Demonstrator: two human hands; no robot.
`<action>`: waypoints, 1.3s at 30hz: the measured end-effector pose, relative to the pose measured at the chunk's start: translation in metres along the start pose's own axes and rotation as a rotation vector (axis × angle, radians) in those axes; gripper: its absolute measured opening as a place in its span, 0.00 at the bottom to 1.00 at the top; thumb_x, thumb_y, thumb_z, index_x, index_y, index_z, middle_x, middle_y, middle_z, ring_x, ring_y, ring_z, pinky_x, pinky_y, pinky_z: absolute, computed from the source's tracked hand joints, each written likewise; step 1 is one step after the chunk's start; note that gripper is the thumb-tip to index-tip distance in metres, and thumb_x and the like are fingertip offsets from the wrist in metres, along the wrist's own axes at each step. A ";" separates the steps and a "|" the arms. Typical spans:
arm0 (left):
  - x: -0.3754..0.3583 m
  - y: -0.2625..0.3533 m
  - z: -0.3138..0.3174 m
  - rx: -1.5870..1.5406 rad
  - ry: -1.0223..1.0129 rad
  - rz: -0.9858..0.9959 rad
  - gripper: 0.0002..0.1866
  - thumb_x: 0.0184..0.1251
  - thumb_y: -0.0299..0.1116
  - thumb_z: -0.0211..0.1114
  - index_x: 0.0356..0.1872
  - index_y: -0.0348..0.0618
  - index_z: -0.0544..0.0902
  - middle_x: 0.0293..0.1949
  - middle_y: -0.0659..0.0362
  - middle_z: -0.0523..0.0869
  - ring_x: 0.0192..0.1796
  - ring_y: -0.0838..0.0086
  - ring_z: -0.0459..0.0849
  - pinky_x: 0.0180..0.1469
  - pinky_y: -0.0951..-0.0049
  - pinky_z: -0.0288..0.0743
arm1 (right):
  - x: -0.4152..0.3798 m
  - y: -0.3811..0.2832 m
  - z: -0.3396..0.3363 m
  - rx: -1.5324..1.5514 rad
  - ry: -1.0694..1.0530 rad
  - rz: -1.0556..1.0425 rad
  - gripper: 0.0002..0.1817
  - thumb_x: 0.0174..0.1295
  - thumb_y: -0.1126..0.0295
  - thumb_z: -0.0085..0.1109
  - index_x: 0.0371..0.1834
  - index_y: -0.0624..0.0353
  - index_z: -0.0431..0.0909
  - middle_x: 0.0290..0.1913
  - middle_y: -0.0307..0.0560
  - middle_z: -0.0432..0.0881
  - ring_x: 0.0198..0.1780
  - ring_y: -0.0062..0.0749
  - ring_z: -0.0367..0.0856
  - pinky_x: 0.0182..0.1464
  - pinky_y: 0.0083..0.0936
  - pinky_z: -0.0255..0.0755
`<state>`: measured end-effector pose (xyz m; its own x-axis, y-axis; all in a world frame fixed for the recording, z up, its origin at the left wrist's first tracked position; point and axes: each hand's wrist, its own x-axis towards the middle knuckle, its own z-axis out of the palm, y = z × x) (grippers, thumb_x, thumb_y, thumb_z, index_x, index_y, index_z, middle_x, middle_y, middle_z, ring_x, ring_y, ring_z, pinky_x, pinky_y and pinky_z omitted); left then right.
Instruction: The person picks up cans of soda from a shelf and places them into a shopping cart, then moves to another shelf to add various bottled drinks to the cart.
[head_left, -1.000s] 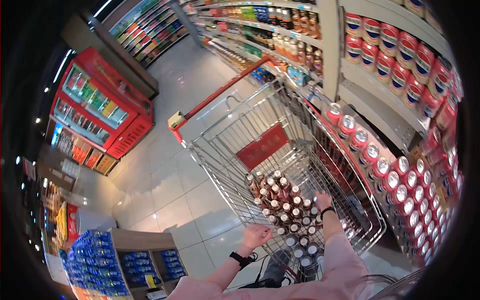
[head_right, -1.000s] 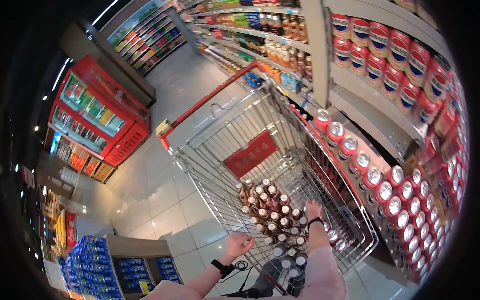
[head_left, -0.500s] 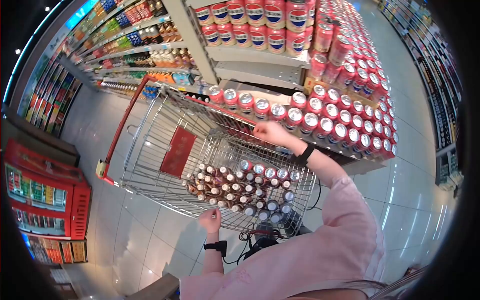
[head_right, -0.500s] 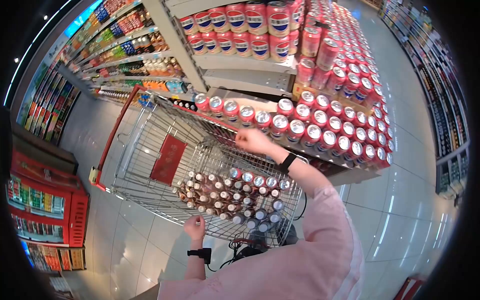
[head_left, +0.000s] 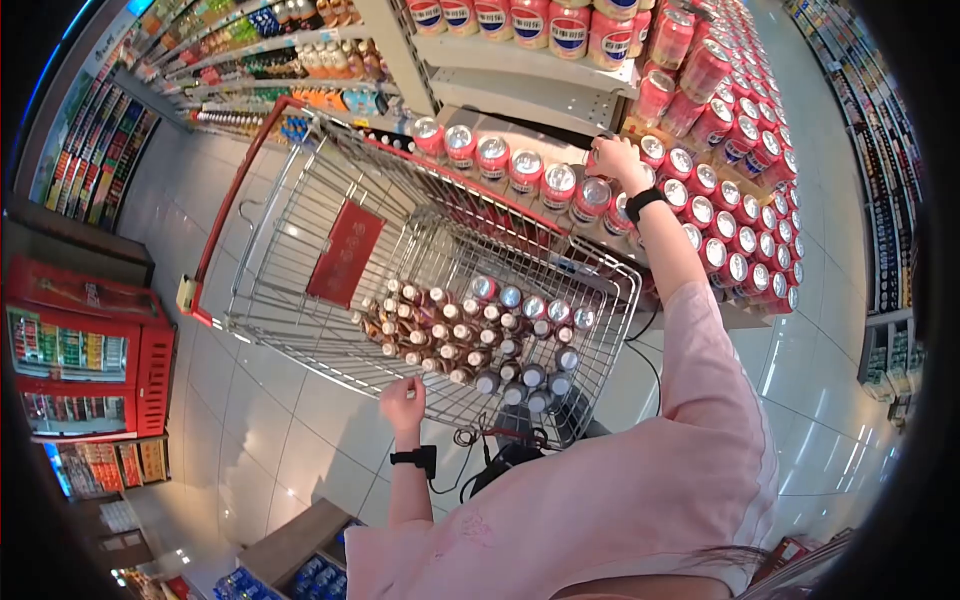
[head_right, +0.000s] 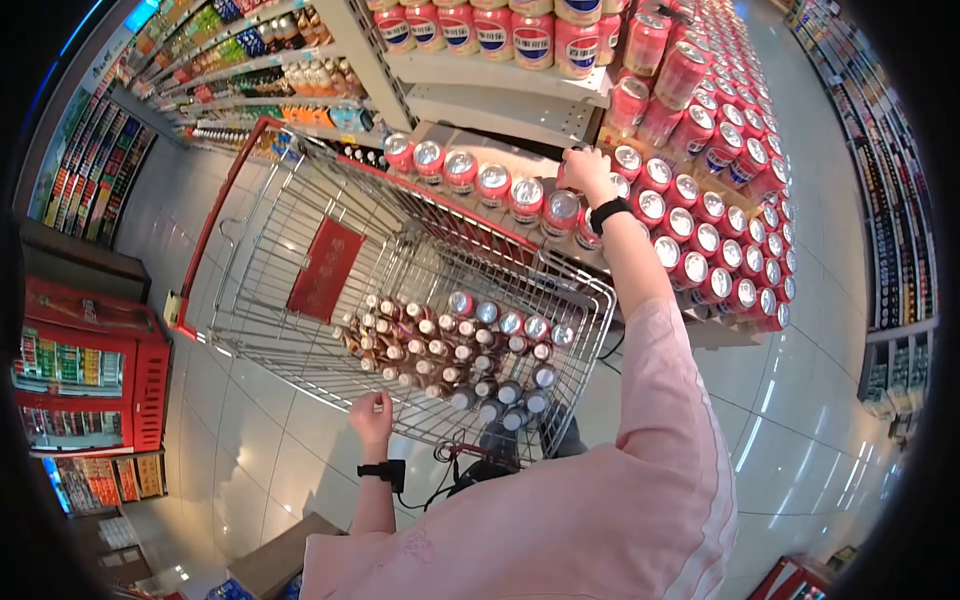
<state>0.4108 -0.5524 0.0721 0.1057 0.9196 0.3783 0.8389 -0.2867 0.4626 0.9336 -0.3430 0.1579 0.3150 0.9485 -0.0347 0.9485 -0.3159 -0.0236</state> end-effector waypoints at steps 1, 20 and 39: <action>0.001 0.001 0.001 -0.008 0.002 -0.009 0.07 0.49 0.28 0.66 0.16 0.44 0.78 0.17 0.60 0.79 0.21 0.64 0.78 0.26 0.66 0.70 | 0.005 0.000 0.004 0.017 -0.052 0.010 0.29 0.37 0.57 0.70 0.47 0.50 0.76 0.47 0.51 0.78 0.51 0.48 0.76 0.51 0.45 0.69; 0.000 -0.004 0.003 -0.042 0.059 0.009 0.08 0.47 0.27 0.66 0.16 0.45 0.76 0.17 0.60 0.78 0.21 0.65 0.77 0.25 0.67 0.68 | -0.118 -0.146 -0.107 0.683 0.000 -0.424 0.33 0.39 0.59 0.70 0.51 0.55 0.70 0.42 0.53 0.78 0.42 0.45 0.79 0.44 0.35 0.73; -0.001 -0.009 0.005 -0.139 0.110 0.030 0.07 0.46 0.28 0.66 0.16 0.46 0.76 0.18 0.61 0.78 0.22 0.66 0.77 0.26 0.68 0.68 | -0.229 -0.259 -0.010 2.873 -1.564 0.191 0.30 0.62 0.47 0.46 0.52 0.66 0.70 0.44 0.55 0.76 0.40 0.38 0.75 0.30 0.18 0.77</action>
<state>0.4054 -0.5498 0.0633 0.0640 0.8773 0.4756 0.7535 -0.3550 0.5534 0.6162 -0.4777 0.1820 -0.6289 0.7766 -0.0365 -0.7640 -0.6086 0.2142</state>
